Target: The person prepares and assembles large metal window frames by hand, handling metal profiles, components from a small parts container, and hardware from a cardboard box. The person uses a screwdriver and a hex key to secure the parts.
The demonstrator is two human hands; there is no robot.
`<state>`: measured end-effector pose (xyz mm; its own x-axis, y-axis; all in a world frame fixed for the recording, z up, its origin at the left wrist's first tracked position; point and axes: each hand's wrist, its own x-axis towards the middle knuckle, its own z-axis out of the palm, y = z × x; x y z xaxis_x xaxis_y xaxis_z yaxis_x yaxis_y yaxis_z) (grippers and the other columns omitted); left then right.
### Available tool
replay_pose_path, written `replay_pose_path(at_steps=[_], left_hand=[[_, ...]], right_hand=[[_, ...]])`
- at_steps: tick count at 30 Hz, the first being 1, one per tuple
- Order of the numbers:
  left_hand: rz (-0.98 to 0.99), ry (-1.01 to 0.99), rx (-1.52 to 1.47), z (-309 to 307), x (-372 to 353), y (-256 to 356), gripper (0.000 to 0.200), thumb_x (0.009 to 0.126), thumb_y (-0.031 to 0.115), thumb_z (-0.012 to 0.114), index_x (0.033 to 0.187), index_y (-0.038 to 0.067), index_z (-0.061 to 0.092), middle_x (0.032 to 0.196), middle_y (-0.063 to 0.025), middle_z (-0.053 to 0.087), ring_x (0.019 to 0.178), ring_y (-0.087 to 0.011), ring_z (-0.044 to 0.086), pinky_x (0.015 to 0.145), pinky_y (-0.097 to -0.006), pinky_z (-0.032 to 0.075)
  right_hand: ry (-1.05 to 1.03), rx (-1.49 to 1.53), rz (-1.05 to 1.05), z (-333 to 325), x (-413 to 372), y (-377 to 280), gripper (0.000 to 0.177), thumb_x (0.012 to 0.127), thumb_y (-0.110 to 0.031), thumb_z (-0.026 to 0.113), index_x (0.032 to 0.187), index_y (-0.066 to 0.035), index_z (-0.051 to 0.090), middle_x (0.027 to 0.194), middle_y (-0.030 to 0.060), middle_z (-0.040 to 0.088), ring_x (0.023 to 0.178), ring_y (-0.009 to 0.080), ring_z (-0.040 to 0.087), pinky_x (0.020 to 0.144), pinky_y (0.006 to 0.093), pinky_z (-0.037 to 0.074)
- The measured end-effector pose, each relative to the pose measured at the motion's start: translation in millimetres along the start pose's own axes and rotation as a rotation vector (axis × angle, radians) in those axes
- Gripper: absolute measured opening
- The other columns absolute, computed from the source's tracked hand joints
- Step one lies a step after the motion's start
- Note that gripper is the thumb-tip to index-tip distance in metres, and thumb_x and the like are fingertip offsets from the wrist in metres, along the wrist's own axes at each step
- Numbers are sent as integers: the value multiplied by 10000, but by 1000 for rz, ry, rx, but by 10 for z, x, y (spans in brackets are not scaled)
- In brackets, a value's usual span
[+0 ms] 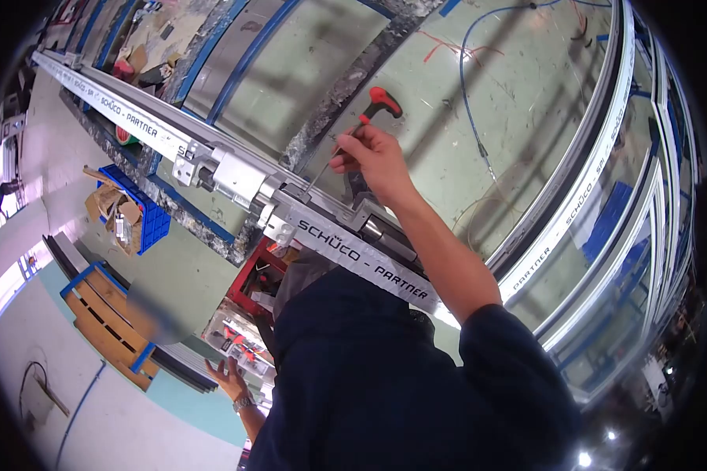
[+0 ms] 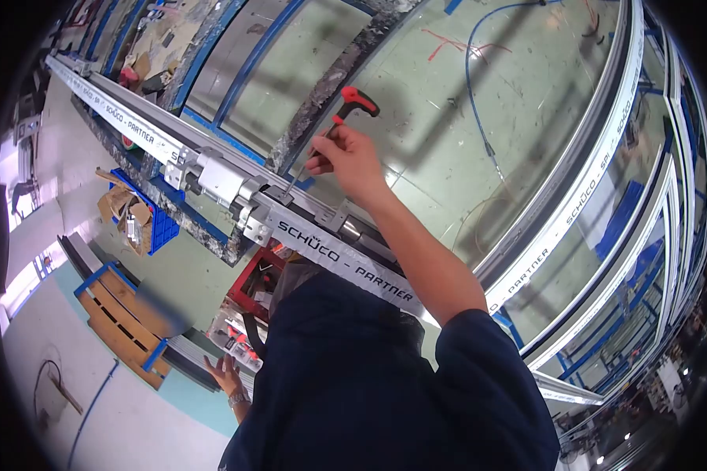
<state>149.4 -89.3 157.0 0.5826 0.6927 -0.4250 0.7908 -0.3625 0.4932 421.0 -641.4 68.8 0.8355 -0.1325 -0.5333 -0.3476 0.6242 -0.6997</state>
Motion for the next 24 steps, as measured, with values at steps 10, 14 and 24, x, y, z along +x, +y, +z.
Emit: replay_pose_path(at_steps=[10, 14, 24], left_hand=[[-25, -236, -24, 162, 496, 8, 949, 871, 220, 747, 1583, 224, 120, 1368, -234, 514, 1062, -316, 652, 794, -431, 578], [-63, -242, -60, 158, 471, 15, 968, 870, 239, 754, 1584, 225, 101, 1382, -251, 496, 1071, -315, 655, 816, -450, 573], [-115, -194, -5, 368, 10, 258, 938, 879, 246, 724, 1582, 165, 108, 1344, -272, 514, 995, -312, 676, 786, -401, 583]], right_hand=[[-56, -31, 65, 47, 84, -46, 162, 999, -163, 600, 1026, -4, 611, 954, 98, 676, 797, 164, 695, 730, 299, 593], [-62, -33, 87, 87, 100, -93, 169, 989, -165, 619, 1006, 3, 620, 930, 100, 679, 778, 162, 694, 715, 299, 594], [28, -134, 64, 112, 93, -65, 156, 951, -132, 670, 959, 19, 627, 855, 103, 676, 723, 167, 690, 647, 300, 580]])
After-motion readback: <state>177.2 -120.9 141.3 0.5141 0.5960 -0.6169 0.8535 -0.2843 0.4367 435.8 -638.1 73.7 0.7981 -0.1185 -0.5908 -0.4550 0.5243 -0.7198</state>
